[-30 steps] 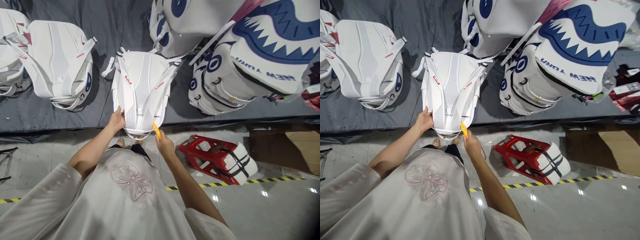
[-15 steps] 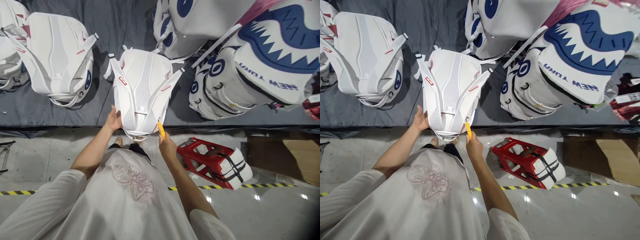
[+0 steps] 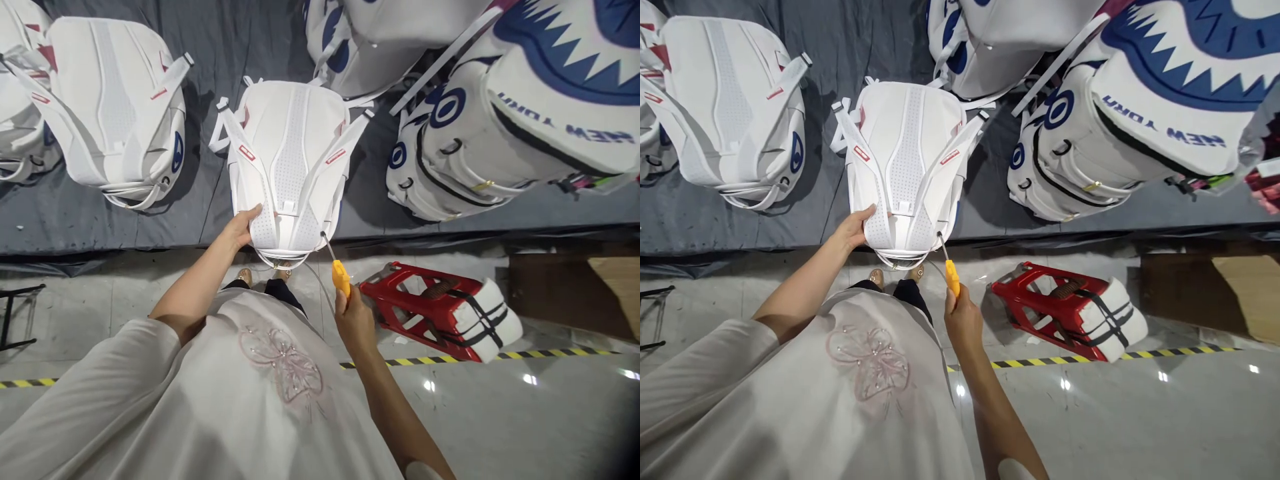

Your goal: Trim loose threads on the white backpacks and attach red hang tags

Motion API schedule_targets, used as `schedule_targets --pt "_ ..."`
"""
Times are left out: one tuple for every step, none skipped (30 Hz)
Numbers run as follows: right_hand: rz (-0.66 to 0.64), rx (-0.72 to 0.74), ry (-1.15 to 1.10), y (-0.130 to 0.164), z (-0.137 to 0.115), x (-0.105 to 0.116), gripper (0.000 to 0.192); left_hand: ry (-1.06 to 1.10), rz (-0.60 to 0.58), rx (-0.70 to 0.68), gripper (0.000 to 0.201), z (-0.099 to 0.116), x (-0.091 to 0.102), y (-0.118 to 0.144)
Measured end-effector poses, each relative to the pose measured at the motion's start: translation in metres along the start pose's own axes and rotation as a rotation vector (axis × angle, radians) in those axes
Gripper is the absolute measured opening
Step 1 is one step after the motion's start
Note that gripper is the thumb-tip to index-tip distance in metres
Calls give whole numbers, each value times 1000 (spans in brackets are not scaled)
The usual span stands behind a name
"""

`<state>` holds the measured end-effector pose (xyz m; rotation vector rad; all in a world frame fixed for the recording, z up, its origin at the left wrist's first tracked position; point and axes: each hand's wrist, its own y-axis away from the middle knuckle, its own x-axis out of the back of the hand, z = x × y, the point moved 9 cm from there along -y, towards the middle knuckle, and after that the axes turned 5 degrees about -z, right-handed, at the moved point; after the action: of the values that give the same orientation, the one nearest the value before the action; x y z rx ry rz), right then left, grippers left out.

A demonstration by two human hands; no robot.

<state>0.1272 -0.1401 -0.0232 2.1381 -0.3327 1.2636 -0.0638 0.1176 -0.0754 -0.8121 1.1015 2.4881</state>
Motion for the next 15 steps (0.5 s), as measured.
schedule_targets --pt "-20 -3 -29 12 1 -3 33 -1 33 -11 42 2 2 0" --pt "-43 -3 -62 23 1 -7 36 -9 43 -18 43 3 3 2" --pt "-69 4 -96 34 1 -11 39 -39 29 -16 42 3 3 6" --pt "-94 17 -125 44 -1 -16 41 -97 -3 -8 41 2 3 11" --pt "-116 32 -146 52 -3 -21 44 -178 -38 -2 40 0 3 17" --pt "-138 45 -155 59 -6 -27 45 -270 -59 -8 37 -1 5 23" --pt "-162 55 -152 64 -9 -34 47 -360 -57 -29 36 -1 7 28" --pt "-188 64 -143 68 -12 -42 48 -433 -26 -62 35 0 11 32" --pt "-209 73 -129 70 -16 -49 48 -481 33 -98 33 1 16 33" --pt "-222 79 -112 71 -20 -55 48 -506 100 -127 31 3 21 33" --pt "-225 82 -93 71 -23 -59 48 -515 165 -141 28 3 25 31" --pt "-219 83 -73 71 -26 -63 47 -516 219 -143 25 3 28 28" --pt "-208 83 -53 70 -29 -65 46 -514 257 -137 22 2 29 24" --pt "-199 80 -33 69 -31 -65 45 -511 279 -127 21 1 30 20" --pt "-194 78 -15 68 -34 -66 44 -507 286 -117 20 1 30 17"
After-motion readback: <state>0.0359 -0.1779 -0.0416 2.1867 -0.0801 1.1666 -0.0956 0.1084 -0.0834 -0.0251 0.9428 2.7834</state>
